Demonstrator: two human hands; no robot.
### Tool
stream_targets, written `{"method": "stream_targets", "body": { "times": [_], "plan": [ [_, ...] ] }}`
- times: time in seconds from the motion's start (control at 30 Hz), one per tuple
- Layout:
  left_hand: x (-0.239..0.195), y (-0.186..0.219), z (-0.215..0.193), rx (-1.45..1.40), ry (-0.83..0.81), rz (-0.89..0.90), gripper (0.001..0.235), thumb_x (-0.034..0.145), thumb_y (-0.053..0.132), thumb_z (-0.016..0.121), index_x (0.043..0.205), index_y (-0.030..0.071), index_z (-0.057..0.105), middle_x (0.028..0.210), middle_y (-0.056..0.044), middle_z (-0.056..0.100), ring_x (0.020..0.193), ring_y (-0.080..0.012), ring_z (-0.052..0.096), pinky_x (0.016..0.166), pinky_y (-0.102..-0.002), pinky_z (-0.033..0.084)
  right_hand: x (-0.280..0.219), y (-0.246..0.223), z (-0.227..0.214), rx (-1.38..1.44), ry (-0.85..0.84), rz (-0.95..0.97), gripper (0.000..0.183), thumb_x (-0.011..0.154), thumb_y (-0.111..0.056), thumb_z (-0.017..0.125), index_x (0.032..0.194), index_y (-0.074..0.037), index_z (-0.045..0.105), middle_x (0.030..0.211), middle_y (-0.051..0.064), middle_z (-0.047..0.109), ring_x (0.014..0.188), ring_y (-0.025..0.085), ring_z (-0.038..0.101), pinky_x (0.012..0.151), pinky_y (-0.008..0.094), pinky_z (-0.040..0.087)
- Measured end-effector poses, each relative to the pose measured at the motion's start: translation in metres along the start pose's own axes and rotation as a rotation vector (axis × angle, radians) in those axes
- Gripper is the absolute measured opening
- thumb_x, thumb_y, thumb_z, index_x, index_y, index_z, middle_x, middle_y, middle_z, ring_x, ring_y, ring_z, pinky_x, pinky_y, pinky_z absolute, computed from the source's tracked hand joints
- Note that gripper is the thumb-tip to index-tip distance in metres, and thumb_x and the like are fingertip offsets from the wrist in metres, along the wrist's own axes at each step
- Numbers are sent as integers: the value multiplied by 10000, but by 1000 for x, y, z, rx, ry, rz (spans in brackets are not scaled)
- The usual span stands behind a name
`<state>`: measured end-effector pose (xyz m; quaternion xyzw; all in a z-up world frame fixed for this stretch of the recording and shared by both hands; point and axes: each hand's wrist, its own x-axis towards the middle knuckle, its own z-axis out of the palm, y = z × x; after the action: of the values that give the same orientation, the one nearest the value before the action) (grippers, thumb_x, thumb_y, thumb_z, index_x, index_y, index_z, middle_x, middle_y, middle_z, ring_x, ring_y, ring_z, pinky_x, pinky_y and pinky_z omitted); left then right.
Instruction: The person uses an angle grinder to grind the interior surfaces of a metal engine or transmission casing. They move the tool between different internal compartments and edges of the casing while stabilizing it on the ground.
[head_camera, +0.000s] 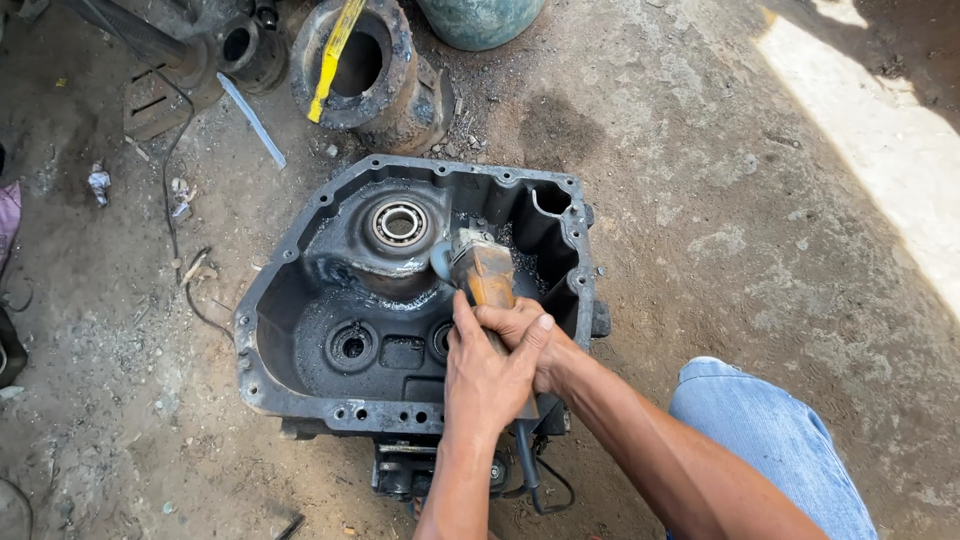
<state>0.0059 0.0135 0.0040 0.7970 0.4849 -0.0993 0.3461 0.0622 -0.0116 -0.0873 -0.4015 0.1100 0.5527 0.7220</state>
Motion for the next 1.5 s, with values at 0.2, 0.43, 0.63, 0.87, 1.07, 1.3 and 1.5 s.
{"method": "stream_targets", "body": {
  "times": [0.2,0.43,0.63,0.87,1.07,1.3,1.5],
  "plan": [
    [1,-1,-1,7,-22,-19,1059,807,662,592,1631,152,165,1499,-249,433,1380,-424,469,1123,-519,384,-4,6,-3,109,-65,16,227,847,-64,702,676,-90,554,543,-6,484,471,121,481,460,281,420],
    [3,-13,15,-85,33,-34,1018,836,608,590,1622,129,156,1517,-253,395,1384,-435,467,1108,-523,402,-5,6,-7,34,-120,-48,269,795,-61,720,656,-140,504,557,-44,420,496,86,427,492,267,351],
    [-6,-4,5,13,5,-50,975,865,577,603,1622,151,162,1489,-241,384,1281,-473,526,1055,-551,437,14,35,-23,202,-279,-28,44,881,-32,614,856,-48,647,645,-1,425,528,101,426,475,273,349],
    [-5,11,-10,199,-92,-78,932,875,590,568,1623,201,171,1462,-206,404,1306,-494,466,1081,-581,399,23,30,-14,223,-257,-26,72,876,-30,621,813,-64,617,629,-6,416,522,100,419,476,275,351],
    [-10,20,-15,342,-153,-110,899,945,597,523,1647,203,123,1435,-192,395,1302,-462,462,1064,-567,439,20,41,-6,238,-232,-25,131,870,-26,630,761,-82,582,609,-12,406,515,100,411,477,277,354],
    [-7,28,-19,333,-124,-75,833,931,590,540,1590,212,198,1389,-198,430,1275,-470,485,1039,-587,442,26,36,-2,276,-189,-26,212,863,-22,641,697,-105,538,585,-20,393,506,100,400,478,279,357],
    [1,21,-15,337,-117,-69,867,912,601,548,1602,216,192,1391,-199,431,1277,-478,483,1046,-584,434,32,34,-6,307,-145,-3,278,857,-19,650,645,-123,502,565,-26,382,499,99,392,479,281,360]
  ]
}}
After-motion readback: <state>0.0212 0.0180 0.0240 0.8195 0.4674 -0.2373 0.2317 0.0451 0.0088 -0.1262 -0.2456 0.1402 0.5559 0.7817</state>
